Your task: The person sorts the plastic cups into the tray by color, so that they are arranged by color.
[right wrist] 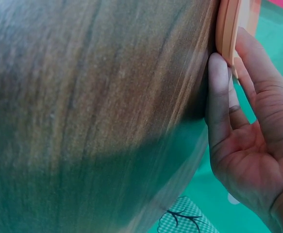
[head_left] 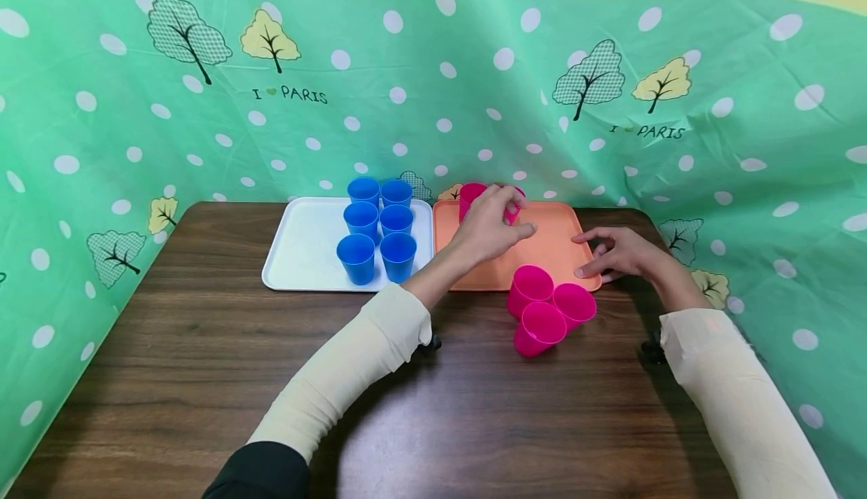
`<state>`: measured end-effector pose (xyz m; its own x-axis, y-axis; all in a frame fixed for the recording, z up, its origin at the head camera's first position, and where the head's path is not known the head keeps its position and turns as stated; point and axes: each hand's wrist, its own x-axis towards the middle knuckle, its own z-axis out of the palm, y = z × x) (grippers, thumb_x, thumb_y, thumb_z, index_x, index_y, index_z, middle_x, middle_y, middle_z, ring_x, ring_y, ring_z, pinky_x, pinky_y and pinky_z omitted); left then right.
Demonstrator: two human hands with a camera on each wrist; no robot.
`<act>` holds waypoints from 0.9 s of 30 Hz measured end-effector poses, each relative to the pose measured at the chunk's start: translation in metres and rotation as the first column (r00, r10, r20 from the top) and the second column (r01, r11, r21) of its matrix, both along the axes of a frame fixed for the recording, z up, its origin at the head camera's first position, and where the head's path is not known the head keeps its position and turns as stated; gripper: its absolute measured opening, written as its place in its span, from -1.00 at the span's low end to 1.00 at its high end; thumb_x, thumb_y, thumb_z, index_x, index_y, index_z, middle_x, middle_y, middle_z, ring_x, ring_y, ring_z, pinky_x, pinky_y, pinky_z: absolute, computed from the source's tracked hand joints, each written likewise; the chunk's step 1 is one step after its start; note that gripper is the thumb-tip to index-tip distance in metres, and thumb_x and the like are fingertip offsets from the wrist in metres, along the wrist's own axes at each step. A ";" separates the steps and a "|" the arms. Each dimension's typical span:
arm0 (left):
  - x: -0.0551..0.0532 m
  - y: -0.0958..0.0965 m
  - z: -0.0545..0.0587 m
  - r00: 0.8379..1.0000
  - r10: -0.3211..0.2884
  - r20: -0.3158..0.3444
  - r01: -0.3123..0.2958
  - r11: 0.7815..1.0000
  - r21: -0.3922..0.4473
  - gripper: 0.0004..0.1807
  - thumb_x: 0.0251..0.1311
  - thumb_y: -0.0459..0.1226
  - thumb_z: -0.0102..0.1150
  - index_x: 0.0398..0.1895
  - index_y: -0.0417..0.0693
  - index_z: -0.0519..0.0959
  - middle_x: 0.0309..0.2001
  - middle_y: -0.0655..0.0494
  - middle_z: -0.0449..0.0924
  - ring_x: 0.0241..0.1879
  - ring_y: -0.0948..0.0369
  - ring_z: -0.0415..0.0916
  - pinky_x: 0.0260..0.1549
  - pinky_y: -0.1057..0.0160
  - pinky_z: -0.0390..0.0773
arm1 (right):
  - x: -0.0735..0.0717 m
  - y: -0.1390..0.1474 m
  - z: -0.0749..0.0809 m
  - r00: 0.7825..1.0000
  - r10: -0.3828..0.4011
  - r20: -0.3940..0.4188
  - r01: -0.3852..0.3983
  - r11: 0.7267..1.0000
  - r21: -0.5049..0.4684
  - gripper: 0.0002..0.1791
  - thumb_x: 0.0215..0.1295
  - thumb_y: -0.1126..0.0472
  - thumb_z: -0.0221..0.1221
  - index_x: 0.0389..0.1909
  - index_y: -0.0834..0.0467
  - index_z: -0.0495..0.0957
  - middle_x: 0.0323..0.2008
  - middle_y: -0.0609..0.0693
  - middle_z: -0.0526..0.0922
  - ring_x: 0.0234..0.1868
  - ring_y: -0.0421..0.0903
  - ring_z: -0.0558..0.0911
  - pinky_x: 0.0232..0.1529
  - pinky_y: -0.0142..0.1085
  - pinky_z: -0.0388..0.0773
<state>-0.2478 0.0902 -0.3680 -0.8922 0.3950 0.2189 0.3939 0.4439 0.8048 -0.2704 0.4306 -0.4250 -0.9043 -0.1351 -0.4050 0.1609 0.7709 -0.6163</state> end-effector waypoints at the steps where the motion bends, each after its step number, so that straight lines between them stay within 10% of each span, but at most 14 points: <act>1: 0.000 0.000 0.000 1.000 -0.027 0.005 0.027 0.999 -0.016 -0.63 0.40 -0.12 0.54 0.15 -0.02 0.67 0.05 0.05 0.60 0.00 0.20 0.57 -0.12 0.37 0.63 | 0.000 0.000 0.000 1.000 -0.002 0.001 0.002 1.000 -0.001 0.00 0.26 0.00 0.68 0.63 0.19 0.43 -0.27 0.05 0.63 -0.36 -0.02 0.78 -0.21 -0.14 0.90; 17: 0.010 0.007 0.011 0.952 -0.303 0.042 0.304 0.927 -0.219 -0.56 0.38 -0.06 0.50 0.26 0.04 0.74 0.23 0.12 0.65 0.17 0.15 0.65 0.05 0.34 0.68 | 0.000 0.000 0.001 1.000 0.004 0.006 -0.004 1.000 -0.007 -0.02 0.30 0.03 0.66 0.64 0.20 0.42 -0.24 0.08 0.66 -0.33 -0.01 0.79 -0.18 -0.12 0.91; 27: 0.012 0.006 0.017 0.866 -0.483 0.128 0.495 0.792 -0.357 -0.40 0.32 -0.19 0.50 0.44 0.05 0.68 0.33 0.11 0.60 0.32 0.19 0.51 0.14 0.34 0.68 | 0.001 0.000 0.002 1.000 0.009 0.007 -0.009 1.000 -0.002 0.00 0.29 0.00 0.66 0.65 0.19 0.41 -0.24 0.07 0.67 -0.33 -0.02 0.79 -0.17 -0.13 0.91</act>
<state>-0.2361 0.0964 -0.3509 -0.5618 0.8256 -0.0529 0.6177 0.4612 0.6369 -0.2696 0.4302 -0.4234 -0.9001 -0.1438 -0.4113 0.1588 0.7708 -0.6170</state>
